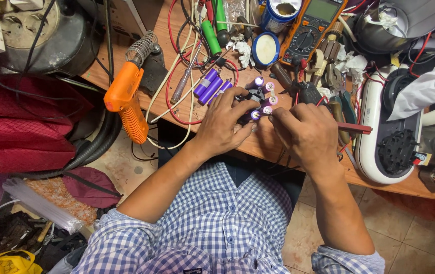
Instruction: Repairing a battery-powered electronic circuit board using pliers and a soldering iron
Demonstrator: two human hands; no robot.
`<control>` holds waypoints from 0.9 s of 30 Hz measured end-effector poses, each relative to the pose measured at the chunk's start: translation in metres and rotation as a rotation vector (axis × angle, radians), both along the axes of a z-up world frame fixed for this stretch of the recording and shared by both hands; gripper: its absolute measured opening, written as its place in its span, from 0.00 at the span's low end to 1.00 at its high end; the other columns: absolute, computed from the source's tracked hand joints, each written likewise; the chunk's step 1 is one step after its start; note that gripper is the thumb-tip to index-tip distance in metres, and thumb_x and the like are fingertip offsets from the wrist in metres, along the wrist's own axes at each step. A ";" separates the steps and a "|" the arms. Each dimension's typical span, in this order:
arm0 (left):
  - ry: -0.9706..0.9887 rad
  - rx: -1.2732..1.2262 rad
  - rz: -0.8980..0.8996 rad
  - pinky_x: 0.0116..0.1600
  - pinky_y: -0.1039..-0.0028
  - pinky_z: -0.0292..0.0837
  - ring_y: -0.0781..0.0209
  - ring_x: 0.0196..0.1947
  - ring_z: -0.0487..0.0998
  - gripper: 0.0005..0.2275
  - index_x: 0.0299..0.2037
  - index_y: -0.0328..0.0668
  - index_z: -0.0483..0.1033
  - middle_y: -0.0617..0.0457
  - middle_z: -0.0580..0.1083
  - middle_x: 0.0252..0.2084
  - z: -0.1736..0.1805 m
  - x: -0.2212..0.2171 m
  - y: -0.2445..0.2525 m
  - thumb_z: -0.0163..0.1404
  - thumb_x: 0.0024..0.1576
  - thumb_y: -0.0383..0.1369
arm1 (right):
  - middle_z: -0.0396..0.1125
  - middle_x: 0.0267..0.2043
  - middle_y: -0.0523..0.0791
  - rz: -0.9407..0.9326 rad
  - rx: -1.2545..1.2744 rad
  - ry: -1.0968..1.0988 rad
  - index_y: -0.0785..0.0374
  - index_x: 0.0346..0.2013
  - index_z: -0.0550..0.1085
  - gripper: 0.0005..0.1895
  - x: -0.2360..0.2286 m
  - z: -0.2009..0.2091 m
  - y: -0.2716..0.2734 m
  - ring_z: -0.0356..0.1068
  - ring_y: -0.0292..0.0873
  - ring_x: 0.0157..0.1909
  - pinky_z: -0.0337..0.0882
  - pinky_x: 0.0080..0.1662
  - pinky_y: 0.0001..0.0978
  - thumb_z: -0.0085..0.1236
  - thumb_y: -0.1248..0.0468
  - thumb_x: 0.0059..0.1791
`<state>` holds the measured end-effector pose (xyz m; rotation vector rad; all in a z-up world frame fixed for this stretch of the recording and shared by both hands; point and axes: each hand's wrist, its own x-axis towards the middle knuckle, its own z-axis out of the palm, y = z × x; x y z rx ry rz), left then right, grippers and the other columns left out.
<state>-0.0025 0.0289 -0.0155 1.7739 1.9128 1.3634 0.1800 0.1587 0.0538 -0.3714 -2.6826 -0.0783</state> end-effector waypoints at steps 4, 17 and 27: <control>-0.033 0.012 -0.013 0.51 0.62 0.68 0.49 0.47 0.74 0.17 0.53 0.56 0.75 0.50 0.67 0.56 -0.001 -0.001 0.002 0.58 0.53 0.37 | 0.63 0.30 0.43 0.013 0.018 -0.014 0.49 0.39 0.77 0.02 0.001 0.000 0.001 0.70 0.47 0.34 0.67 0.38 0.37 0.61 0.58 0.52; -0.021 0.015 -0.051 0.49 0.63 0.67 0.48 0.47 0.75 0.13 0.49 0.56 0.76 0.51 0.69 0.54 0.001 -0.007 0.006 0.56 0.54 0.37 | 0.61 0.29 0.43 0.053 0.038 -0.002 0.51 0.38 0.76 0.03 -0.003 0.005 0.001 0.68 0.46 0.33 0.67 0.39 0.37 0.58 0.59 0.55; -0.010 0.001 -0.062 0.48 0.63 0.67 0.47 0.46 0.75 0.13 0.50 0.56 0.76 0.51 0.69 0.53 0.001 -0.008 0.005 0.55 0.55 0.38 | 0.61 0.29 0.42 0.072 0.066 -0.018 0.51 0.38 0.76 0.03 -0.002 0.004 0.002 0.68 0.45 0.32 0.67 0.38 0.36 0.60 0.58 0.54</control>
